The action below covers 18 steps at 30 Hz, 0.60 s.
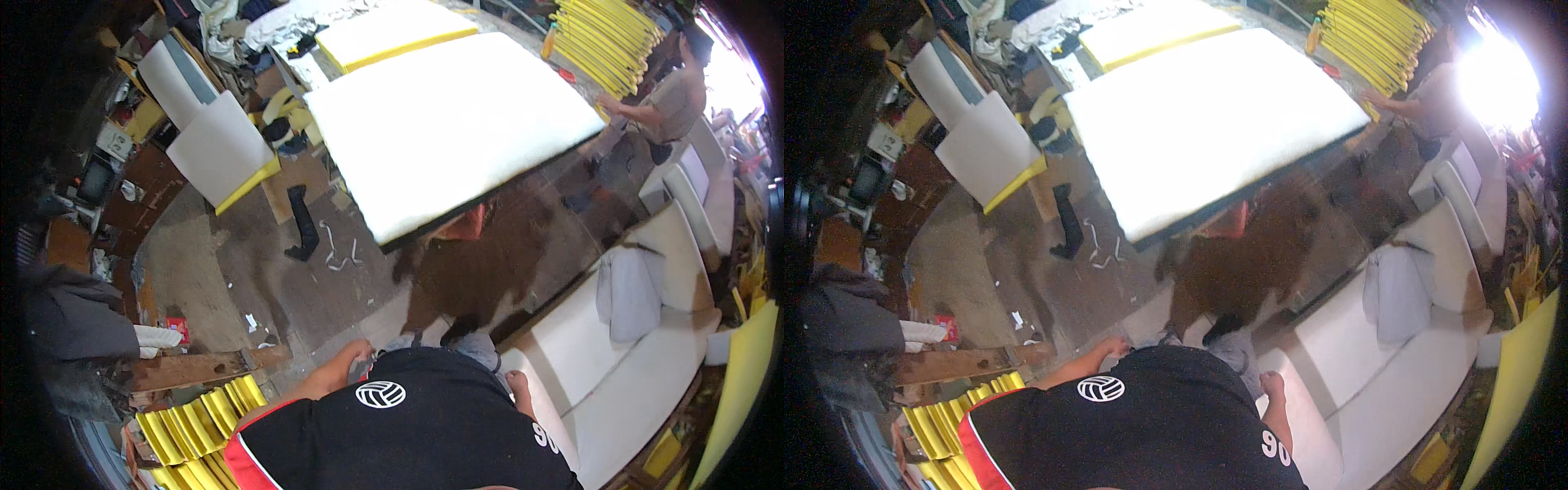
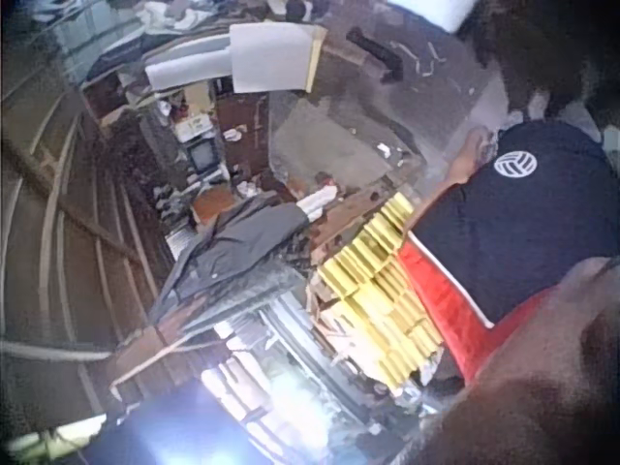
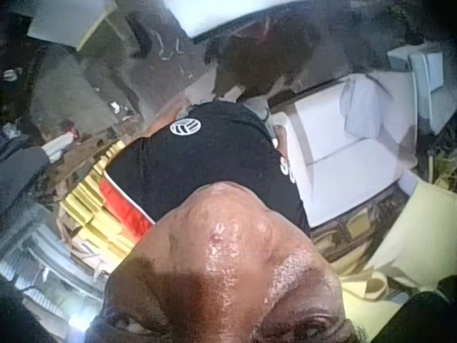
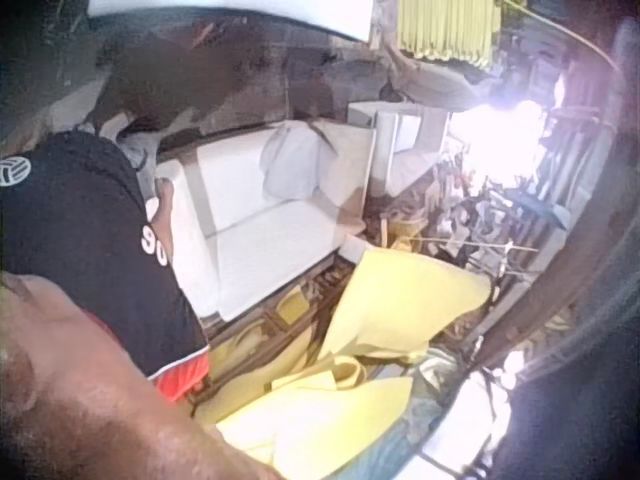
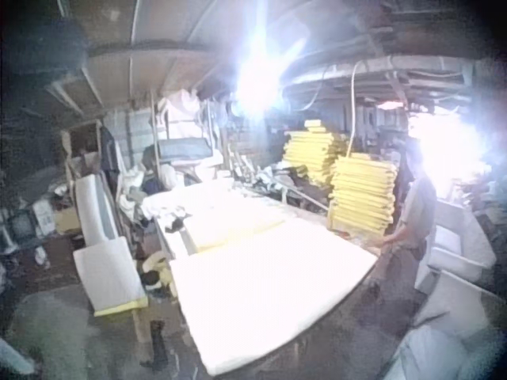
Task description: The person positions a large white foam cushion on a workbench, then uses red-handled scissors to cut the fabric cover of a smaller white cushion. The person makes several cuts along the edges of the cushion cover while seated.
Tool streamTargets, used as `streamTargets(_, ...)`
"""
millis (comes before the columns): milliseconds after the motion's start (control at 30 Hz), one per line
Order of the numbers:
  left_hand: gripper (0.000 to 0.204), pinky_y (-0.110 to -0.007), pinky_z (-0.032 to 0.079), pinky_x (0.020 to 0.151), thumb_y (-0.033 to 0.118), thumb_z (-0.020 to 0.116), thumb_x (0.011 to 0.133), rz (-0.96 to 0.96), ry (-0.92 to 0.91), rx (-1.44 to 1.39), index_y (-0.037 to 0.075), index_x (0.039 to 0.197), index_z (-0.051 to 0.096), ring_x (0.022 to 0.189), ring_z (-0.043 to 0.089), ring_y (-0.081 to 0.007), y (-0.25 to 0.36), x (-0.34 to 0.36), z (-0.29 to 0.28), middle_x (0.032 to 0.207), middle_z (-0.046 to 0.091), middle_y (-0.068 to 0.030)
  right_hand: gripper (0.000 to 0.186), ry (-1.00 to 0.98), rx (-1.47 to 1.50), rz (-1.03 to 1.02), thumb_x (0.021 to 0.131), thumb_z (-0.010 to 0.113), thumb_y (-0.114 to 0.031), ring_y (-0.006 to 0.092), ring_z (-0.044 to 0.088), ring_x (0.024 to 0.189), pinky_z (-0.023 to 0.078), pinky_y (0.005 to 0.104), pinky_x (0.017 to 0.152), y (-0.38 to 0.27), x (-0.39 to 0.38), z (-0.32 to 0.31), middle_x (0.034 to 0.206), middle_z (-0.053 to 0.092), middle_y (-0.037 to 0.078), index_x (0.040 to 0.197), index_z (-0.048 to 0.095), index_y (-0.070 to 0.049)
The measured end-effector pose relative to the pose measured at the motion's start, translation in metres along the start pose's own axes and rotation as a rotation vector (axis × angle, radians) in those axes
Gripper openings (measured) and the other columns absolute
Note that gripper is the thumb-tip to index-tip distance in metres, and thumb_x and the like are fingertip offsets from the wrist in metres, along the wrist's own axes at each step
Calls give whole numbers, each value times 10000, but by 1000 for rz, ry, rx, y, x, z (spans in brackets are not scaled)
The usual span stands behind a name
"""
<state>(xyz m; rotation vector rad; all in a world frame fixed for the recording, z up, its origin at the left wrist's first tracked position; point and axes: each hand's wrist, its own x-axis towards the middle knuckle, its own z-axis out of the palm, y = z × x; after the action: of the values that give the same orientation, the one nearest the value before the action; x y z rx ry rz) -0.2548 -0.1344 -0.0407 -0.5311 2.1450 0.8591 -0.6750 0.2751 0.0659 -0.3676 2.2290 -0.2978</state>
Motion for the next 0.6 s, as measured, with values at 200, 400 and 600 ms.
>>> streamTargets(200,473,-483,471,932,413,506,917,-374,376,-495,9,1102,669,1128,590,-404,58,-1,-100,1229,601,-264,417,59,9,-43,800,667,-379,347,672,963,514,411,859,-25,69,-90,1009,698,217,1022,720,-29)
streamTargets(400,684,-423,432,991,548,384,985,-594,920,-1541,-12,1365,486,1209,552,-376,160,-17,-268,1281,589,-239,348,120,26,-143,826,677,-289,338,683,936,522,406,839,-55,142,-174,978,707,210,1025,709,-5)
streamTargets(600,751,-401,374,1045,592,425,966,-419,1439,-1403,13,1442,396,1299,465,-316,162,-23,-327,1432,454,-223,381,103,-12,-262,831,667,-286,328,686,936,522,397,833,-80,192,-201,979,708,212,1058,693,19)
